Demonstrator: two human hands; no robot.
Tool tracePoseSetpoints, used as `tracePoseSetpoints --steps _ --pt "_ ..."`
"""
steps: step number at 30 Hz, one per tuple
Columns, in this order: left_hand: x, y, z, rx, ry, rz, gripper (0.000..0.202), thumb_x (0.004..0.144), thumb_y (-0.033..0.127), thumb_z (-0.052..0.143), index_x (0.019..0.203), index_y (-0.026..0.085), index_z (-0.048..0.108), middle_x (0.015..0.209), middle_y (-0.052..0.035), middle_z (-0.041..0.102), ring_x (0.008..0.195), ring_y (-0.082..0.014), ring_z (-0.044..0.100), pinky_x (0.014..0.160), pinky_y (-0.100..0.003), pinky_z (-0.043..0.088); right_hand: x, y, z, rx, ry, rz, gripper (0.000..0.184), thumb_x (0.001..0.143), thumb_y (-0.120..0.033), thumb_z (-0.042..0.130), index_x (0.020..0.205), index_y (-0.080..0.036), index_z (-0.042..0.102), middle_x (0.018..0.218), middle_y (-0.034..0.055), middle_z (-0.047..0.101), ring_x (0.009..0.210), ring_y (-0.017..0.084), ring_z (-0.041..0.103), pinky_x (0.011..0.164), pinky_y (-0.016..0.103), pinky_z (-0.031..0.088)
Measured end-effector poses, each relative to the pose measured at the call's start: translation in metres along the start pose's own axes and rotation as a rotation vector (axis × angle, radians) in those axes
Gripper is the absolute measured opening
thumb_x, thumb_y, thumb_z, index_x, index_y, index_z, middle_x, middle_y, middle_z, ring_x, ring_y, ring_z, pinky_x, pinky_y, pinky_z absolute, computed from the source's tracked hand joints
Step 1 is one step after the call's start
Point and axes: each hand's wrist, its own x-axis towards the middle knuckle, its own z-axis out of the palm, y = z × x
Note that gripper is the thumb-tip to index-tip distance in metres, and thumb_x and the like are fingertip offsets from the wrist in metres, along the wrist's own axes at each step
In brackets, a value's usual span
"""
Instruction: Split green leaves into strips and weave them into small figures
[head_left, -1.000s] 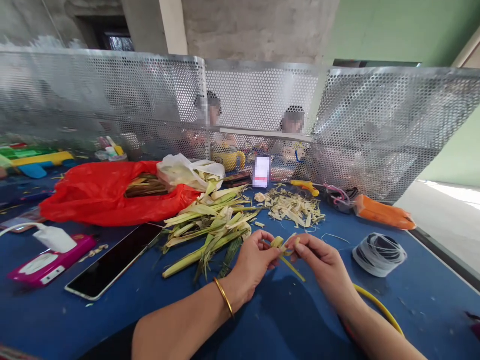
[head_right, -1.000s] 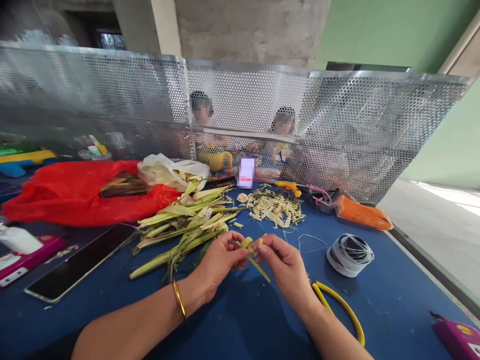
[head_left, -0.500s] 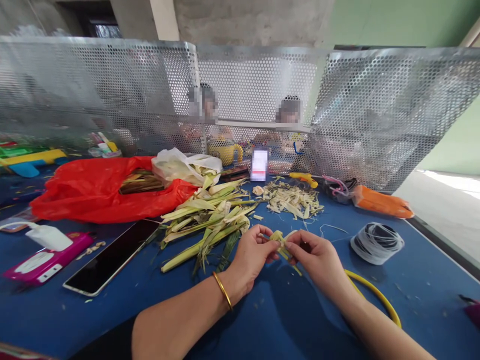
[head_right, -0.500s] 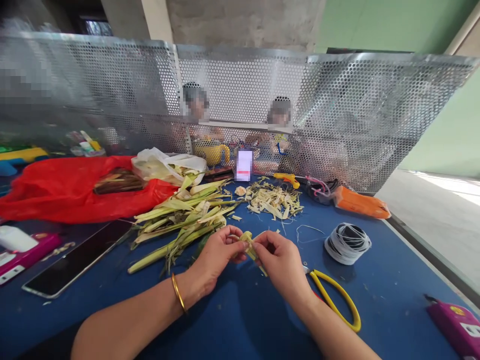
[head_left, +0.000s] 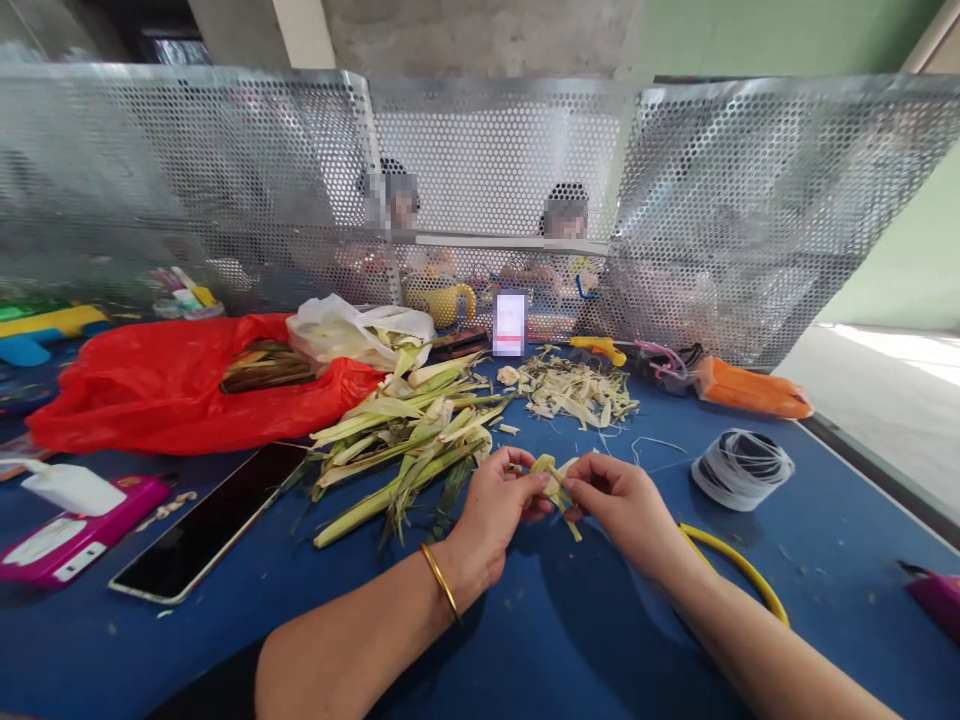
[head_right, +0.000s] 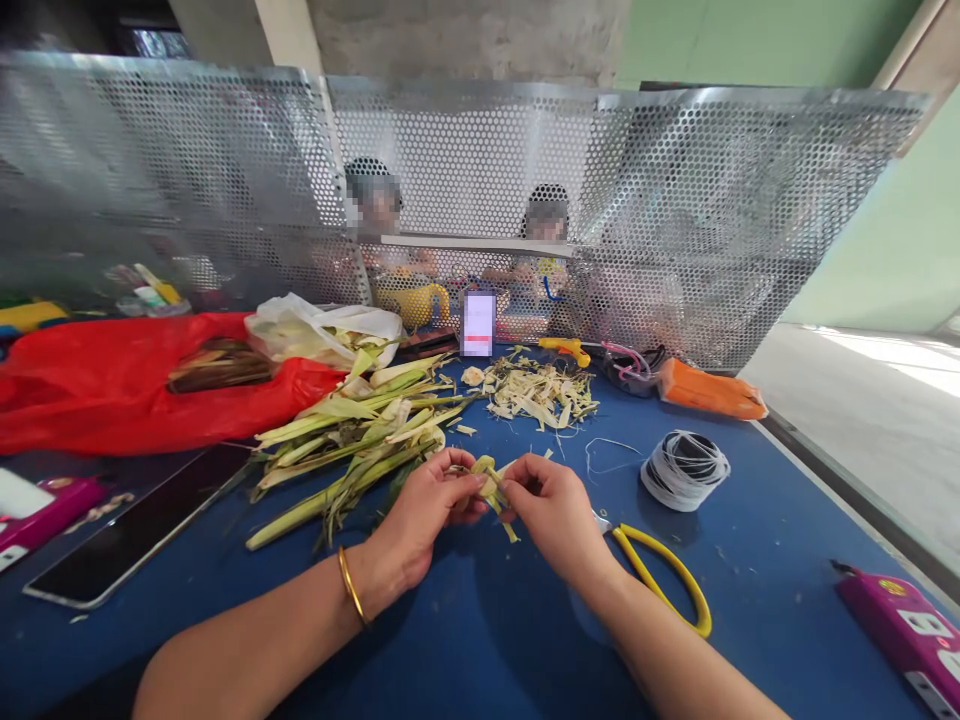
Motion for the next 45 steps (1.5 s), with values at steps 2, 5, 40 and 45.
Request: tracePoseSetpoints --steps 2,5,40,45 --pt "0.000 0.000 0.000 -0.001 -0.004 0.000 0.019 0.071 0.010 0.065 0.082 0.018 0.052 0.056 0.0044 0.058 0.048 -0.0094 0.058 0.049 -0.018 0.045 0.000 0.000 0.000 0.000 -0.002 0.008 0.015 0.074 -0.034 0.060 0.069 -0.019 0.060 0.058 -0.0015 0.062 0.055 0.015 0.059 0.057 0.027 0.046" --pt "0.002 0.001 -0.001 0.046 -0.017 0.030 0.018 0.070 0.011 0.066 0.078 0.018 0.052 0.056 0.0050 0.056 0.047 -0.0091 0.057 0.048 -0.018 0.043 0.001 0.000 0.000 -0.007 0.000 0.014 0.017 0.073 -0.035 0.061 0.069 -0.019 0.061 0.061 -0.0001 0.064 0.055 0.016 0.060 0.056 0.027 0.047" --pt "0.002 -0.011 -0.009 0.463 -0.489 0.068 0.010 0.067 0.022 0.057 0.058 0.018 0.057 0.052 0.0034 0.052 0.048 -0.0101 0.053 0.051 -0.020 0.044 0.001 -0.010 -0.009 -0.174 -0.035 -0.070 0.020 0.075 -0.036 0.058 0.064 -0.019 0.056 0.056 -0.0040 0.051 0.053 0.012 0.044 0.049 0.023 0.035" --pt "-0.002 -0.005 -0.008 0.477 -0.602 0.005 0.010 0.065 0.022 0.057 0.056 0.018 0.059 0.053 0.0024 0.052 0.047 -0.0099 0.052 0.053 -0.022 0.046 0.001 -0.007 -0.002 -0.118 0.141 -0.125 0.024 0.076 -0.040 0.056 0.063 -0.020 0.052 0.054 -0.0046 0.045 0.051 0.011 0.040 0.048 0.023 0.033"
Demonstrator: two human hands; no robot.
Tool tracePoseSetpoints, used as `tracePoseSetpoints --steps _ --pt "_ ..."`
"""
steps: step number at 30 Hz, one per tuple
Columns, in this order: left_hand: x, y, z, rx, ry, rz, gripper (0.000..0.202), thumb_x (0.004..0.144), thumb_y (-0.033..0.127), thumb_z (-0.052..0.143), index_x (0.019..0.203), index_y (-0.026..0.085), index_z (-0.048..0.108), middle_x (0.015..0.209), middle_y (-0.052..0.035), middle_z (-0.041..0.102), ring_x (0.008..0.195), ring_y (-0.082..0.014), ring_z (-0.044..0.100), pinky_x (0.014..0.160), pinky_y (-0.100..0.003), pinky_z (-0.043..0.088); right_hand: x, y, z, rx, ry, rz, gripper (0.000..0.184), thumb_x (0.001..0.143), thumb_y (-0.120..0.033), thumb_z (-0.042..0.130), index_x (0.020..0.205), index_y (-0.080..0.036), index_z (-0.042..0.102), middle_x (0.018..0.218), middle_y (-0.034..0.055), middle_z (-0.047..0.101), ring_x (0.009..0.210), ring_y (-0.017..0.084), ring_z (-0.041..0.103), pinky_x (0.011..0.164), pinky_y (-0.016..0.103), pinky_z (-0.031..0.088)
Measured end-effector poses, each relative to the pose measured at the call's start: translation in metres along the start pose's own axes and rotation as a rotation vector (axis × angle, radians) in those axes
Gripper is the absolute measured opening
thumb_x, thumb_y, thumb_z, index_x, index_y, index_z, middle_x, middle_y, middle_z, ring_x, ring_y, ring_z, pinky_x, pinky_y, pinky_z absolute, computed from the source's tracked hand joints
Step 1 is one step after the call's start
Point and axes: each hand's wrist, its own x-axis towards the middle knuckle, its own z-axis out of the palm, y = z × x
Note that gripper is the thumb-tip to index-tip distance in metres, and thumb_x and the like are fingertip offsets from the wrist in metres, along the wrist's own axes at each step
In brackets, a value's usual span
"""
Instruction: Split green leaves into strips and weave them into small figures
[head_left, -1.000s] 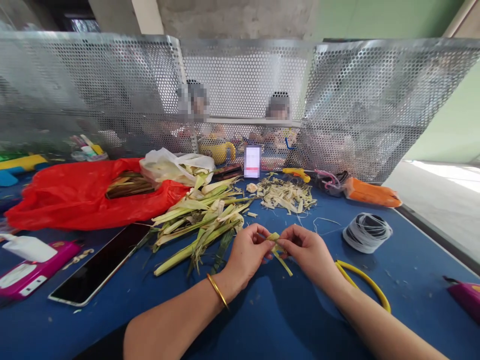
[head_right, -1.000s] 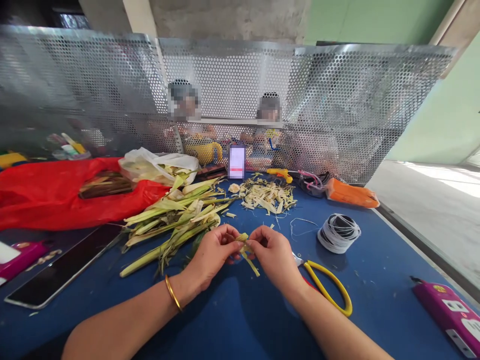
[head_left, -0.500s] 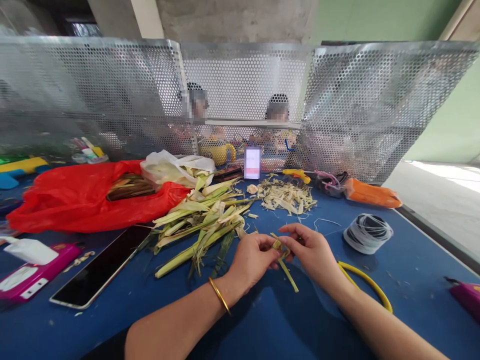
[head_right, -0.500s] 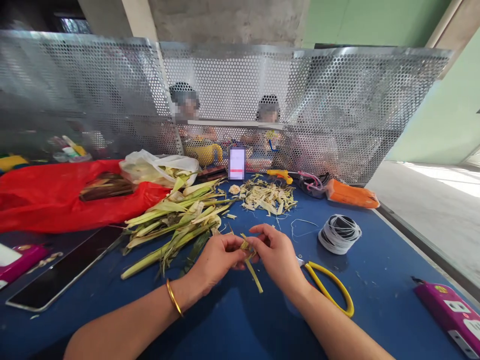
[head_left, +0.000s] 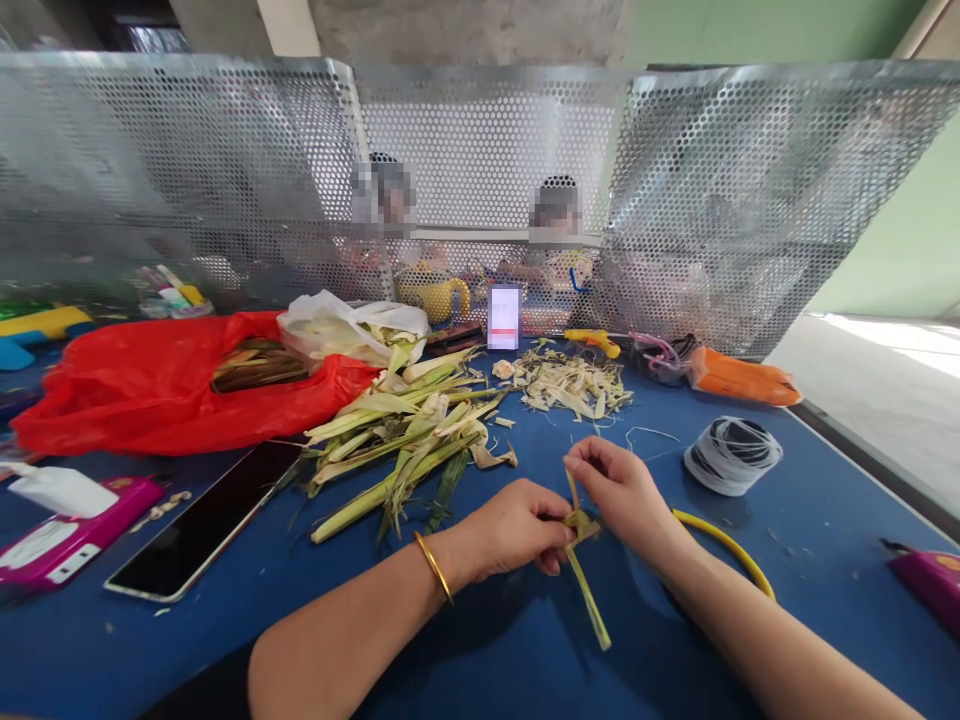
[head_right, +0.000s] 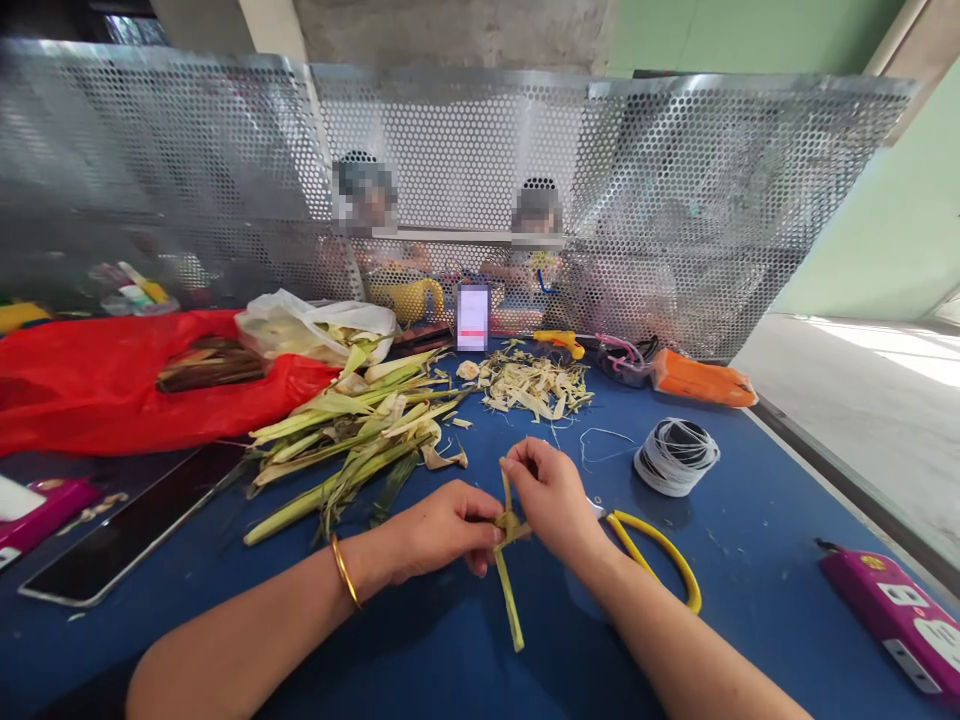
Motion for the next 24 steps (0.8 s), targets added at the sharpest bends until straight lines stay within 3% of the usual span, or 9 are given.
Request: tracePoseSetpoints --steps 5,10,18,24 --pt "-0.003 0.011 0.002 -0.130 0.063 -0.074 0.014 0.066 0.027 0.058 0.061 0.016 0.064 0.056 -0.0008 0.058 0.048 -0.0109 0.053 0.056 -0.025 0.049 0.002 0.003 0.004 0.172 0.022 0.143 0.030 0.075 -0.050 0.056 0.067 -0.022 0.049 0.048 -0.0077 0.041 0.043 0.010 0.036 0.042 0.023 0.029" --pt "-0.002 0.007 0.009 -0.104 0.128 -0.087 0.024 0.063 0.037 0.070 0.055 0.015 0.062 0.050 0.0005 0.055 0.045 -0.0100 0.051 0.049 -0.022 0.044 0.000 0.002 0.007 0.211 -0.025 0.100 0.033 0.076 -0.049 0.059 0.064 -0.021 0.048 0.048 -0.0070 0.043 0.045 0.009 0.036 0.044 0.022 0.031" --pt "-0.002 0.001 0.012 -0.090 0.048 -0.101 0.020 0.063 0.032 0.073 0.055 0.015 0.067 0.046 0.0015 0.055 0.043 -0.0091 0.050 0.048 -0.021 0.043 -0.003 0.005 0.015 0.245 0.017 0.153 0.030 0.073 -0.046 0.062 0.064 -0.020 0.051 0.049 -0.0071 0.042 0.046 0.009 0.036 0.044 0.022 0.030" --pt "0.001 0.010 0.004 -0.239 0.248 -0.107 0.022 0.058 0.030 0.080 0.054 0.013 0.066 0.047 0.0018 0.054 0.042 -0.0080 0.049 0.051 -0.024 0.046 0.002 0.001 0.003 0.230 -0.078 0.151 0.038 0.075 -0.056 0.060 0.070 -0.018 0.058 0.055 -0.0041 0.051 0.052 0.011 0.044 0.052 0.024 0.034"
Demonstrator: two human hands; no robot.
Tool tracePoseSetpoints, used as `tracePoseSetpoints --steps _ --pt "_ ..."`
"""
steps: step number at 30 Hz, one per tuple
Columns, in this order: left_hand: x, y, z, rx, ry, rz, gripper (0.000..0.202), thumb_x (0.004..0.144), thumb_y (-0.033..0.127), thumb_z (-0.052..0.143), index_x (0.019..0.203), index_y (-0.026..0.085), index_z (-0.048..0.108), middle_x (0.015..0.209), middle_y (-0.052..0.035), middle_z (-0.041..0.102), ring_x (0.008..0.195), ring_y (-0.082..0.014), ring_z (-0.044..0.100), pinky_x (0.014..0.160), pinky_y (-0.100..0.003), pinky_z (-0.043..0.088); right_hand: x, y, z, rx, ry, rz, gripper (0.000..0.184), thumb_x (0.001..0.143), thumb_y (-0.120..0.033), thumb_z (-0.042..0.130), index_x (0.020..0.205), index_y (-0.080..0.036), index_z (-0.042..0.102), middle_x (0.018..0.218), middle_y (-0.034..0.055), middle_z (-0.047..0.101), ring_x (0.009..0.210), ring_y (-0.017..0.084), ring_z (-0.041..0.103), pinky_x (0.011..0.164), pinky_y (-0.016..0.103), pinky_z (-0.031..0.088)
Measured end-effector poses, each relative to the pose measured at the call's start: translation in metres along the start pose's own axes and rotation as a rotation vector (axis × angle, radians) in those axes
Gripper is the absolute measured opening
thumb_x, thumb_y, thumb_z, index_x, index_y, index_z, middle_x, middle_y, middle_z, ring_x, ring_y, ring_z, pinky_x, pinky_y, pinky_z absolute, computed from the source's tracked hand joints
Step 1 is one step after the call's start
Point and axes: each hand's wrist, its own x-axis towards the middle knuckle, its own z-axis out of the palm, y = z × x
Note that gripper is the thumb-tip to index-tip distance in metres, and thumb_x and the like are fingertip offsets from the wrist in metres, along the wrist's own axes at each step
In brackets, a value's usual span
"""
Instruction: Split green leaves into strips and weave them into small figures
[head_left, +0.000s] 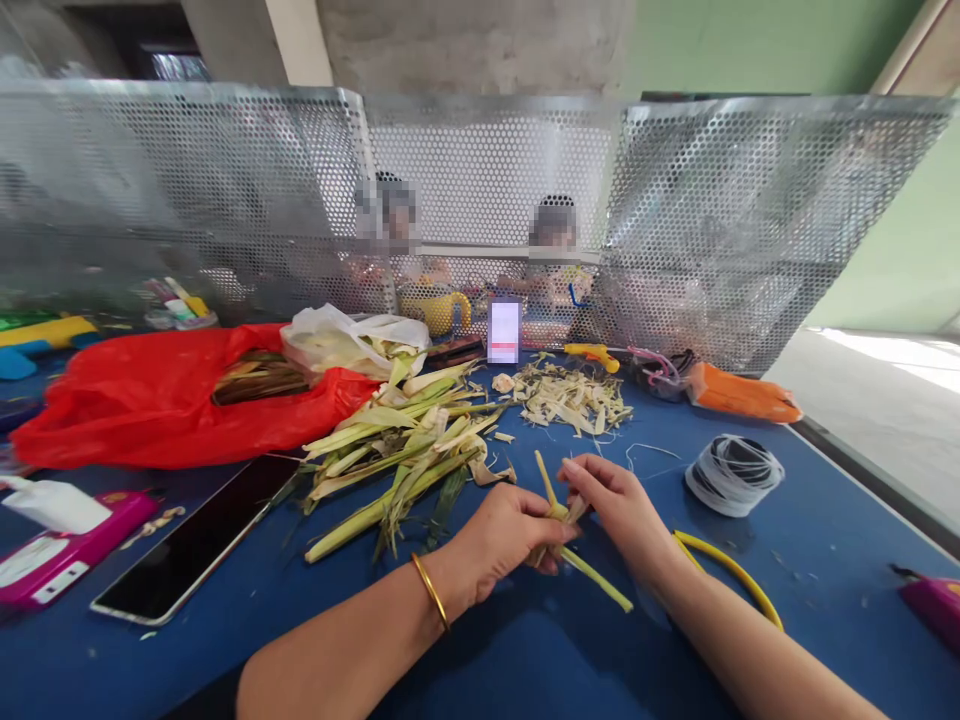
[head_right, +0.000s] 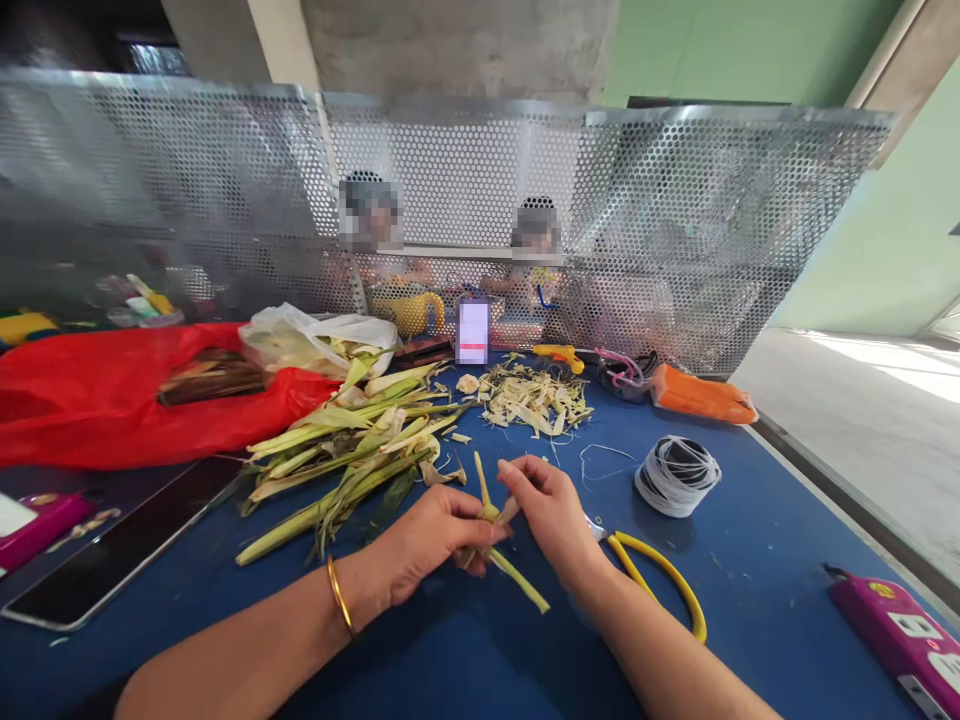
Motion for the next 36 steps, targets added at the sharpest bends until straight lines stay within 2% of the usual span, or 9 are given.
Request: tracePoseSetpoints --steps 3,10,12,14,16,18,22,32,36 --pt "0.003 0.005 -0.005 -0.040 0.076 0.055 0.023 0.059 0.028 0.080 0.052 0.013 0.063 0.045 0.0029 0.052 0.040 -0.0066 0.046 0.052 -0.024 0.048 0.000 0.000 -0.003 -0.066 -0.039 -0.054 0.040 0.074 -0.056 0.062 0.061 -0.018 0.055 0.054 -0.0037 0.050 0.054 0.012 0.044 0.054 0.025 0.034" --pt "0.006 0.003 -0.011 -0.094 0.008 -0.016 0.031 0.052 0.033 0.084 0.059 0.014 0.061 0.051 0.0010 0.057 0.048 -0.0110 0.056 0.052 -0.025 0.049 0.001 0.013 -0.003 -0.198 0.084 -0.114 0.035 0.080 -0.048 0.058 0.058 -0.021 0.051 0.051 -0.0027 0.049 0.051 0.014 0.044 0.051 0.027 0.036" --pt "0.008 0.001 -0.012 -0.118 0.024 -0.020 0.033 0.051 0.035 0.085 0.062 0.013 0.062 0.053 0.0005 0.058 0.047 -0.0113 0.056 0.054 -0.027 0.049 -0.002 0.008 -0.006 -0.369 0.184 -0.303 0.024 0.084 -0.040 0.056 0.072 -0.020 0.060 0.066 0.0022 0.061 0.063 0.018 0.054 0.060 0.030 0.041" --pt "0.011 -0.001 -0.013 -0.141 0.057 -0.015 0.032 0.052 0.035 0.083 0.064 0.013 0.063 0.053 0.0000 0.059 0.046 -0.0111 0.055 0.053 -0.027 0.047 -0.009 0.000 -0.008 -0.595 0.207 -0.681 0.014 0.089 -0.029 0.053 0.090 -0.021 0.064 0.081 0.0049 0.066 0.076 0.019 0.059 0.071 0.033 0.042" --pt "0.014 -0.002 -0.014 -0.166 0.091 0.020 0.029 0.055 0.033 0.080 0.062 0.012 0.062 0.053 0.0007 0.058 0.046 -0.0094 0.052 0.051 -0.024 0.043 -0.016 -0.008 -0.007 -0.847 0.032 -1.067 0.017 0.093 -0.019 0.047 0.096 -0.021 0.064 0.080 0.0035 0.065 0.075 0.017 0.058 0.076 0.034 0.040" --pt "0.015 -0.001 -0.015 -0.201 0.125 0.066 0.026 0.056 0.030 0.078 0.060 0.012 0.061 0.053 0.0016 0.056 0.047 -0.0079 0.049 0.049 -0.022 0.038 -0.022 -0.011 -0.001 -1.093 -0.149 -1.234 0.020 0.093 -0.014 0.045 0.099 -0.018 0.063 0.079 0.0035 0.064 0.075 0.018 0.058 0.079 0.035 0.038" --pt "0.012 0.000 -0.012 -0.218 0.185 0.094 0.025 0.055 0.029 0.078 0.057 0.012 0.060 0.053 0.0021 0.054 0.051 -0.0078 0.047 0.049 -0.021 0.033 -0.024 -0.006 0.010 -1.303 -0.176 -1.233 0.022 0.094 -0.010 0.041 0.090 -0.015 0.062 0.081 0.0054 0.062 0.078 0.019 0.056 0.080 0.036 0.036" --pt "0.009 0.006 -0.021 -0.209 -0.022 0.106 0.033 0.052 0.033 0.085 0.069 0.011 0.068 0.067 -0.0021 0.063 0.064 -0.0110 0.055 0.063 -0.022 0.043 -0.020 0.001 0.007 -1.017 -0.021 -1.107 0.029 0.100 -0.017 0.035 0.090 -0.016 0.062 0.074 0.0021 0.064 0.068 0.015 0.056 0.071 0.032 0.034" --pt "0.010 0.008 -0.024 -0.219 0.044 0.173 0.030 0.053 0.031 0.085 0.070 0.011 0.070 0.069 -0.0038 0.066 0.065 -0.0120 0.057 0.064 -0.023 0.045 -0.025 0.001 0.009 -0.990 -0.024 -1.140 0.027 0.098 -0.012 0.036 0.088 -0.015 0.062 0.071 0.0026 0.063 0.063 0.015 0.055 0.069 0.033 0.034"
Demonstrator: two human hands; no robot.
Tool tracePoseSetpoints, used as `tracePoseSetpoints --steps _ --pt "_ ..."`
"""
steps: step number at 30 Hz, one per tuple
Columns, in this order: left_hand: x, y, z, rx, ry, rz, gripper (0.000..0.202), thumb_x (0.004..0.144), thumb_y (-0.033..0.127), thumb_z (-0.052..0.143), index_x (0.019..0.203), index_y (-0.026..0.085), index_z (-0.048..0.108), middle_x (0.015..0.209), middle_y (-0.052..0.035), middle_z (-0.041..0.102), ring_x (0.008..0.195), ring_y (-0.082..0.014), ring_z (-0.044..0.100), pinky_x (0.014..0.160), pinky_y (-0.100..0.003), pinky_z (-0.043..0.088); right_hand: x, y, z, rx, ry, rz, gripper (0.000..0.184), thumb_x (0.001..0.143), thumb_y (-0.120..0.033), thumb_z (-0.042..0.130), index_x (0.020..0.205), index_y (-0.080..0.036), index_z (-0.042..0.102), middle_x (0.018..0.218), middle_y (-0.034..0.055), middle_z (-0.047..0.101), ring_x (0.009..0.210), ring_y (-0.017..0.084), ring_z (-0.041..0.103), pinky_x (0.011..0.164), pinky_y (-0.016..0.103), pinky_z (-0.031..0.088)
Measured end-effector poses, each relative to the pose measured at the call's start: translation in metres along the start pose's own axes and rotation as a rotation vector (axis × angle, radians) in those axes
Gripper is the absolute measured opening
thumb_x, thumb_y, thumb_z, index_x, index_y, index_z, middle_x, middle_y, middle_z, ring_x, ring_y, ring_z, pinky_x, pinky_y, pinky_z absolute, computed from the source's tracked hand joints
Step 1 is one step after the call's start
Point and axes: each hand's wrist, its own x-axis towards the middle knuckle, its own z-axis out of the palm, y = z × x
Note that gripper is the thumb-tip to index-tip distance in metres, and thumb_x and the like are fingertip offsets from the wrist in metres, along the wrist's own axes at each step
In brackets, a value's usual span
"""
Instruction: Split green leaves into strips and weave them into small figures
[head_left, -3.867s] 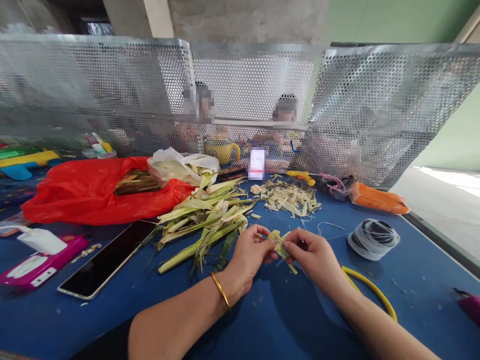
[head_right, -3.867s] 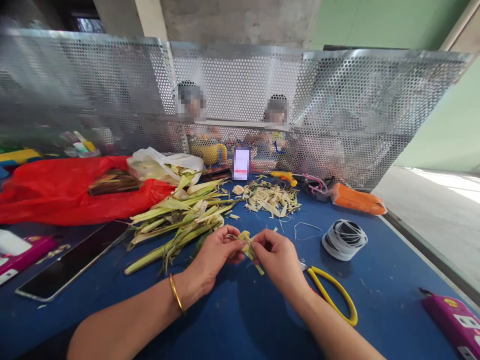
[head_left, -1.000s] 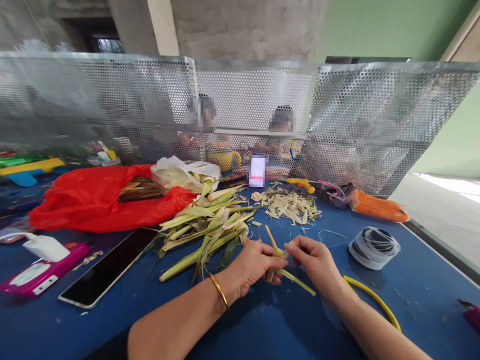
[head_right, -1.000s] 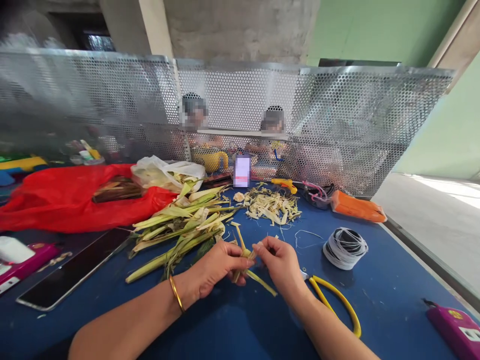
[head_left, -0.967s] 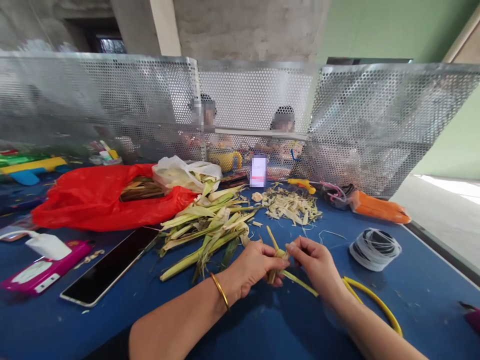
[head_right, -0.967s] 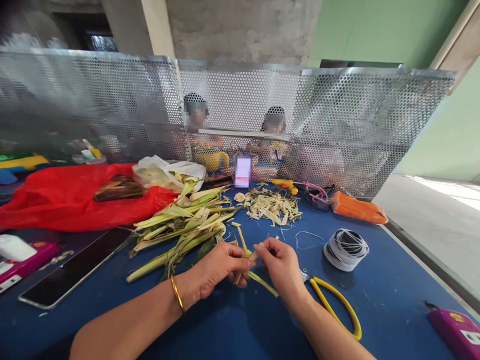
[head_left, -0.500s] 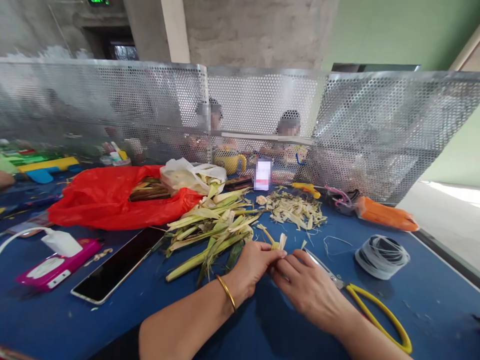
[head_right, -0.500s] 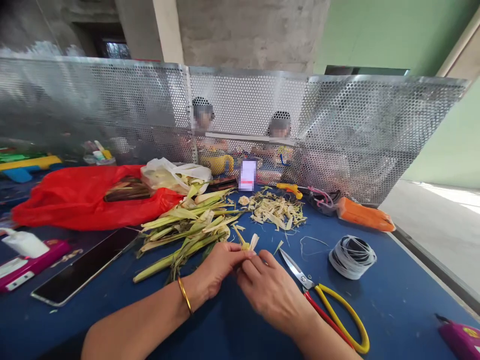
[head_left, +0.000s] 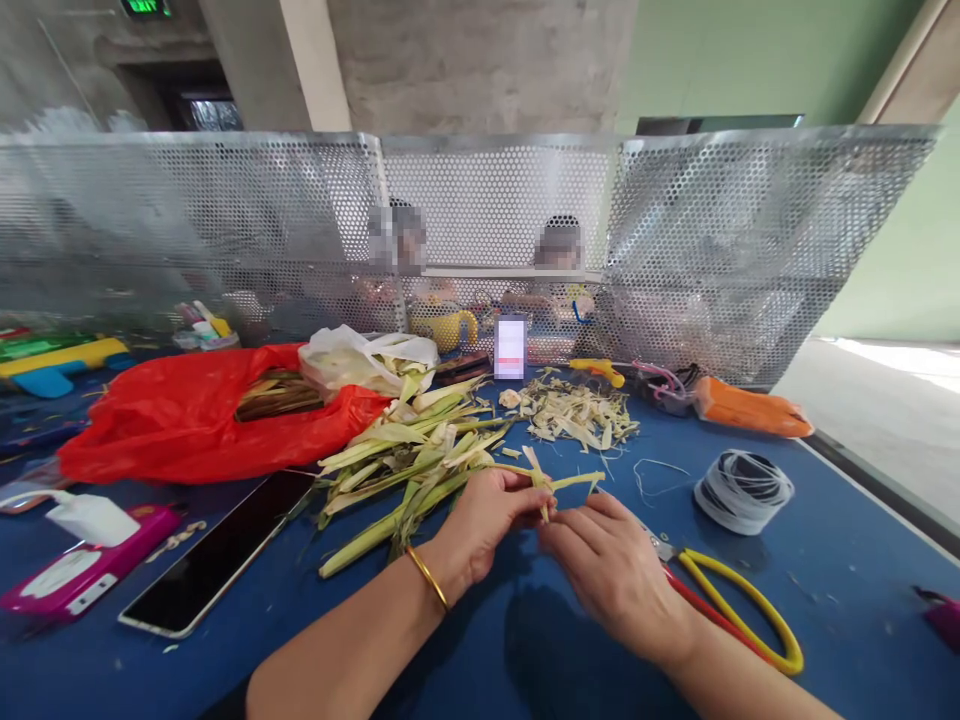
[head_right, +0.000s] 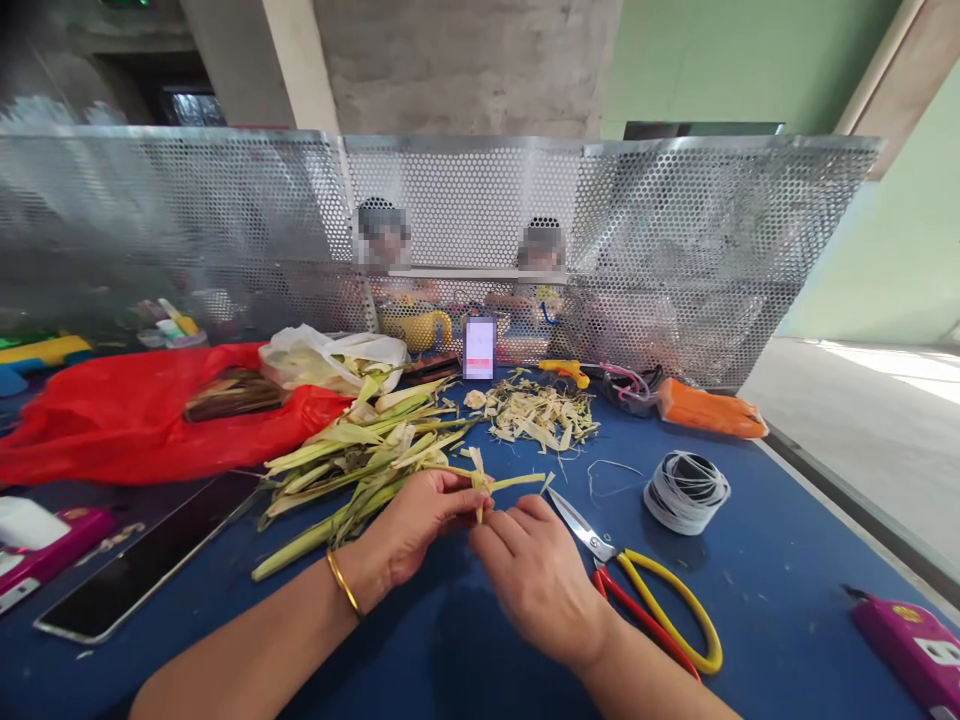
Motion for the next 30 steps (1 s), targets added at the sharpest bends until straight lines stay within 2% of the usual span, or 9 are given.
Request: tracePoseSetpoints --steps 5,11,13,15,18,20,22,26,30 --pt "0.001 -0.002 0.002 -0.007 0.020 0.023 0.032 0.056 0.036 0.084 0.071 0.011 0.070 0.067 -0.0039 0.066 0.064 -0.0131 0.059 0.064 -0.024 0.046 -0.002 -0.007 -0.004 0.052 0.008 -0.119 0.030 0.096 -0.009 0.032 0.089 -0.014 0.061 0.073 0.0050 0.065 0.064 0.015 0.056 0.068 0.032 0.036" --pt "0.003 -0.005 -0.001 -0.017 0.032 0.008 0.033 0.058 0.037 0.083 0.075 0.011 0.069 0.069 -0.0037 0.067 0.065 -0.0134 0.060 0.064 -0.024 0.047 -0.001 -0.007 -0.007 0.122 -0.011 -0.130 0.022 0.097 -0.014 0.037 0.094 -0.016 0.059 0.076 0.0044 0.067 0.066 0.016 0.059 0.072 0.032 0.040" --pt "0.002 -0.002 -0.001 -0.043 0.038 -0.012 0.030 0.061 0.033 0.081 0.078 0.012 0.069 0.072 -0.0040 0.067 0.064 -0.0135 0.062 0.064 -0.024 0.048 0.001 -0.001 -0.010 0.157 0.062 -0.018 0.015 0.097 -0.022 0.044 0.102 -0.016 0.057 0.076 0.0029 0.068 0.067 0.015 0.061 0.074 0.032 0.042" --pt "0.001 0.002 -0.001 -0.063 0.046 -0.042 0.025 0.064 0.030 0.077 0.079 0.012 0.068 0.072 -0.0040 0.067 0.064 -0.0143 0.063 0.065 -0.026 0.050 0.003 0.006 -0.012 0.111 0.146 0.191 0.018 0.096 -0.029 0.049 0.107 -0.017 0.056 0.083 0.0051 0.069 0.074 0.017 0.063 0.074 0.032 0.042" --pt "-0.002 0.005 0.001 -0.062 0.068 -0.074 0.024 0.068 0.033 0.074 0.079 0.012 0.067 0.069 -0.0025 0.064 0.061 -0.0145 0.062 0.064 -0.028 0.052 0.005 0.015 -0.011 0.033 0.034 0.453 0.020 0.095 -0.035 0.048 0.096 -0.019 0.060 0.086 0.0064 0.069 0.077 0.020 0.063 0.069 0.031 0.042" --pt "-0.002 0.004 0.002 0.001 0.066 -0.065 0.027 0.067 0.035 0.074 0.079 0.013 0.065 0.065 -0.0004 0.061 0.057 -0.0120 0.058 0.058 -0.025 0.049 0.005 0.016 -0.008 0.078 -0.136 0.515 0.025 0.096 -0.036 0.046 0.080 -0.021 0.059 0.072 0.0022 0.068 0.067 0.018 0.061 0.064 0.028 0.040" --pt "-0.001 0.000 0.002 0.103 0.062 -0.036 0.028 0.066 0.035 0.076 0.080 0.014 0.064 0.062 0.0020 0.058 0.052 -0.0093 0.053 0.050 -0.021 0.044 0.004 0.014 -0.006 0.134 -0.224 0.521 0.032 0.097 -0.032 0.042 0.070 -0.022 0.054 0.060 -0.0013 0.062 0.059 0.015 0.056 0.064 0.027 0.039" --pt "0.005 -0.002 -0.003 0.219 0.079 0.020 0.027 0.067 0.037 0.075 0.074 0.015 0.061 0.057 0.0045 0.054 0.045 -0.0060 0.044 0.044 -0.019 0.036 0.004 0.011 -0.010 0.205 -0.172 0.535 0.036 0.096 -0.032 0.041 0.063 -0.021 0.051 0.056 -0.0023 0.055 0.059 0.014 0.052 0.067 0.026 0.037" --pt "0.005 0.002 -0.006 0.191 0.058 -0.010 0.031 0.065 0.038 0.076 0.076 0.014 0.061 0.058 0.0048 0.053 0.045 -0.0058 0.044 0.043 -0.019 0.036 0.007 0.022 -0.017 0.541 -0.234 0.755 0.039 0.091 -0.045 0.045 0.063 -0.021 0.057 0.054 -0.0021 0.054 0.057 0.015 0.050 0.057 0.026 0.034"
